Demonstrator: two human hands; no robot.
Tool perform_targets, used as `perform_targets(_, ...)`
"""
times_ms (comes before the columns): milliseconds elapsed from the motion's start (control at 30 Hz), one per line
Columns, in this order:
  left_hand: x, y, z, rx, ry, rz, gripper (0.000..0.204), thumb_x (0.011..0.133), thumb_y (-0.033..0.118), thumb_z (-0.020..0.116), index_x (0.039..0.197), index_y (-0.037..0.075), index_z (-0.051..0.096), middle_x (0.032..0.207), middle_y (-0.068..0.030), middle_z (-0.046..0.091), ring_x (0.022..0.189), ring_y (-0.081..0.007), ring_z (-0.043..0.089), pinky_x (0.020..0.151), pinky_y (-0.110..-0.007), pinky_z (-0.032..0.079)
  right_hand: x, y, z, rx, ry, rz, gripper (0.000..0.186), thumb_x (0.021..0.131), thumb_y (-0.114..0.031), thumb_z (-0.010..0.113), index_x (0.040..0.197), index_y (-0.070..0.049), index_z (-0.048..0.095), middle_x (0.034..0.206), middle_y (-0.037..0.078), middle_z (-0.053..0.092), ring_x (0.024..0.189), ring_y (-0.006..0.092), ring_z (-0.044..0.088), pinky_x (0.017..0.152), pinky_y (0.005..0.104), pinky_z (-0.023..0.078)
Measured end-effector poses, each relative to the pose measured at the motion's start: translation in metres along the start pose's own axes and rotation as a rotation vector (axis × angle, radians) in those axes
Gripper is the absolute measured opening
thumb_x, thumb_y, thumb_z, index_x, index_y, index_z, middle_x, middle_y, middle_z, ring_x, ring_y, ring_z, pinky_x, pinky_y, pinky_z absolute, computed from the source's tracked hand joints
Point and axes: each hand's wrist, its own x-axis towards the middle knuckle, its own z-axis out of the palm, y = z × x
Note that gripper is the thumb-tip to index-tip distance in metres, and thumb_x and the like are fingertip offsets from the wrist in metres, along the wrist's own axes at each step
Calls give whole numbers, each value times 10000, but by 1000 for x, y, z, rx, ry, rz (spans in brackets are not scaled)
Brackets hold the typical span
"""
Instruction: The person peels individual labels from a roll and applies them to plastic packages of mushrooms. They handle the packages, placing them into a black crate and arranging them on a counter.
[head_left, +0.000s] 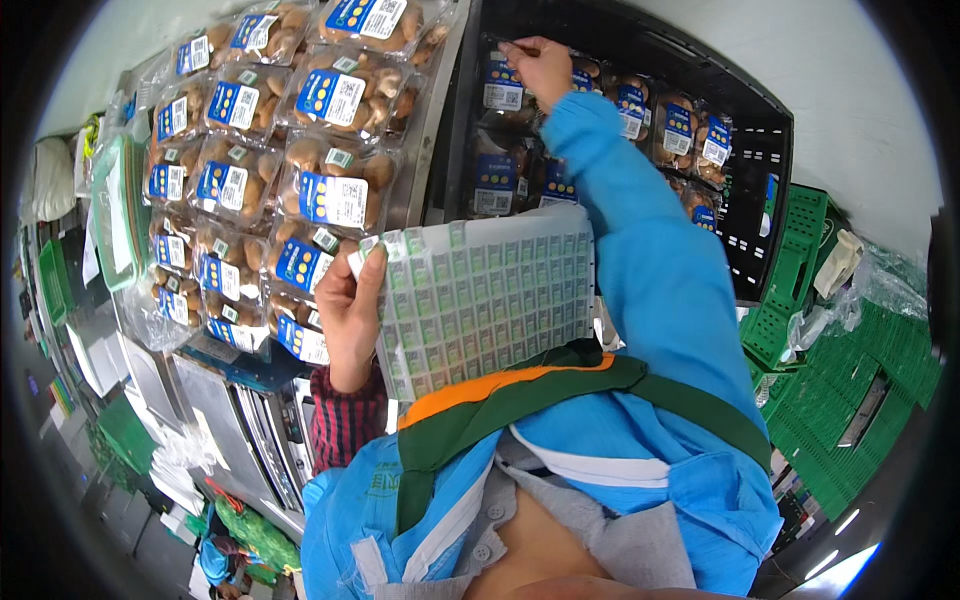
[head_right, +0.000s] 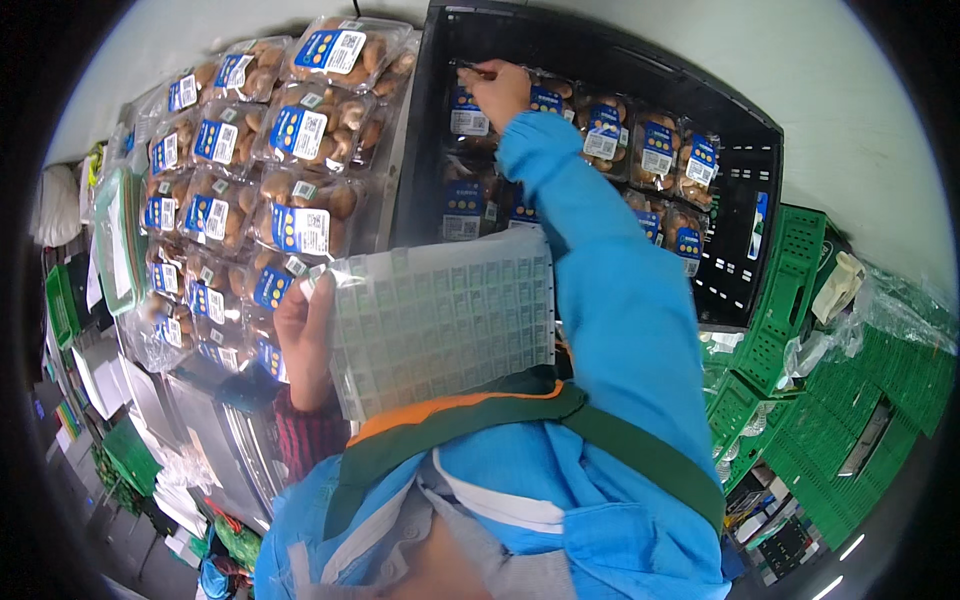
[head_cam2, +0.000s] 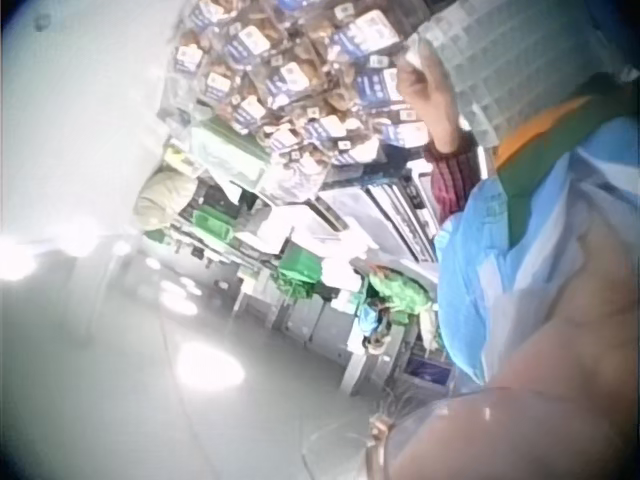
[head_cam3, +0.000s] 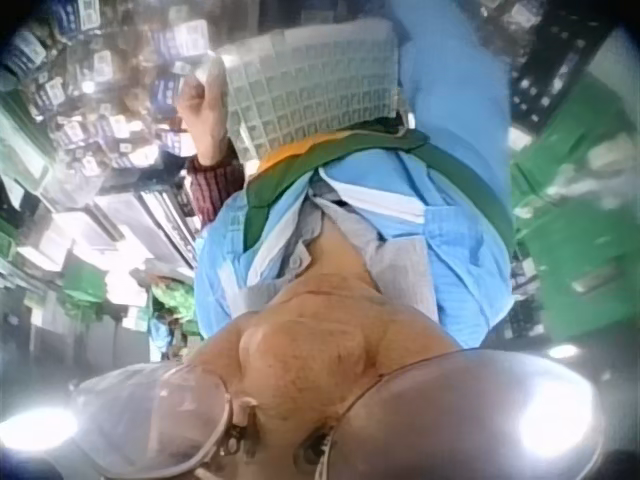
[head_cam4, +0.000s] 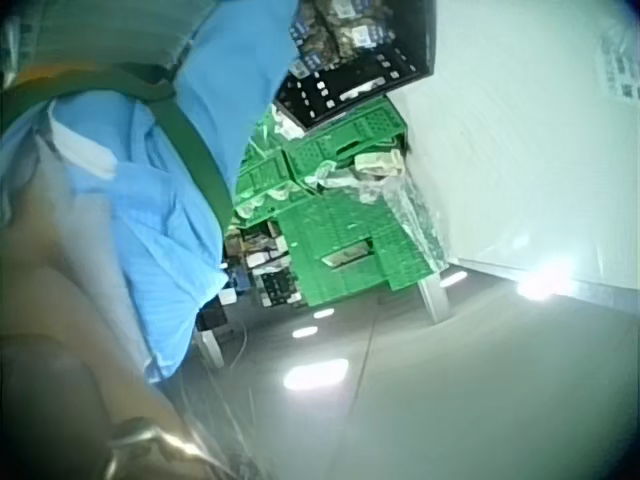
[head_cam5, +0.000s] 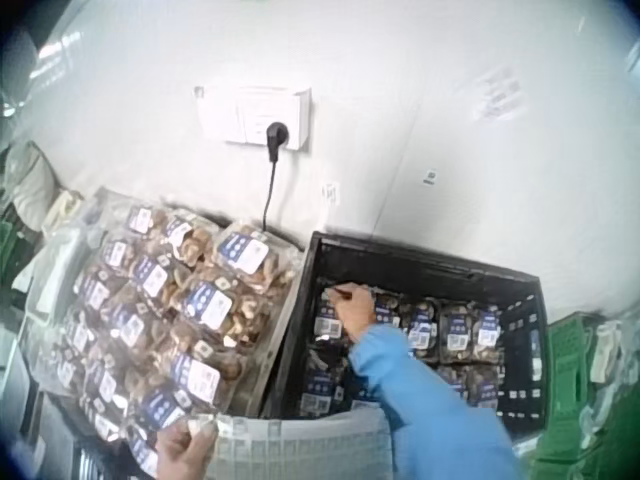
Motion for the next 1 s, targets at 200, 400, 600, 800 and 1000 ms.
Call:
perform_targets(200,6,5,25,-13,-98,-7,152,941,148,591,944,1,633,799,23,639,679,-4,519,602,-163,402,-116,-148,-62,-158,-962,-206,314,870,-233,660,1121,-45,655,901,57,660,770,144,601,703,283,496)
perform_targets(400,15,3,42,17,-119,-12,152,940,141,591,901,4,643,764,34,634,651,1,509,578,-162,394,-157,-150,-85,-169,-854,-238,144,840,-144,664,931,-33,673,856,60,643,757,146,607,685,279,498)
perform_targets(600,13,-3,44,19,-59,-53,149,938,145,593,901,11,646,757,31,641,622,-1,518,558,-158,392,-93,-79,-94,301,-133,322,188,801,-160,711,928,-23,692,802,19,632,715,94,540,625,240,437)
perform_targets(800,8,-4,48,53,-79,-72,147,936,149,598,924,10,644,758,29,638,633,-3,516,565,-156,394,-3,39,-81,40,280,259,292,782,-205,749,957,22,696,833,85,680,697,161,608,607,284,474)
perform_targets(1000,5,-6,54,60,-86,-37,140,935,137,597,925,3,637,773,24,640,648,-4,521,576,-153,396,12,43,-79,-500,260,217,237,770,-209,751,909,-19,721,872,157,697,772,263,662,727,362,529)
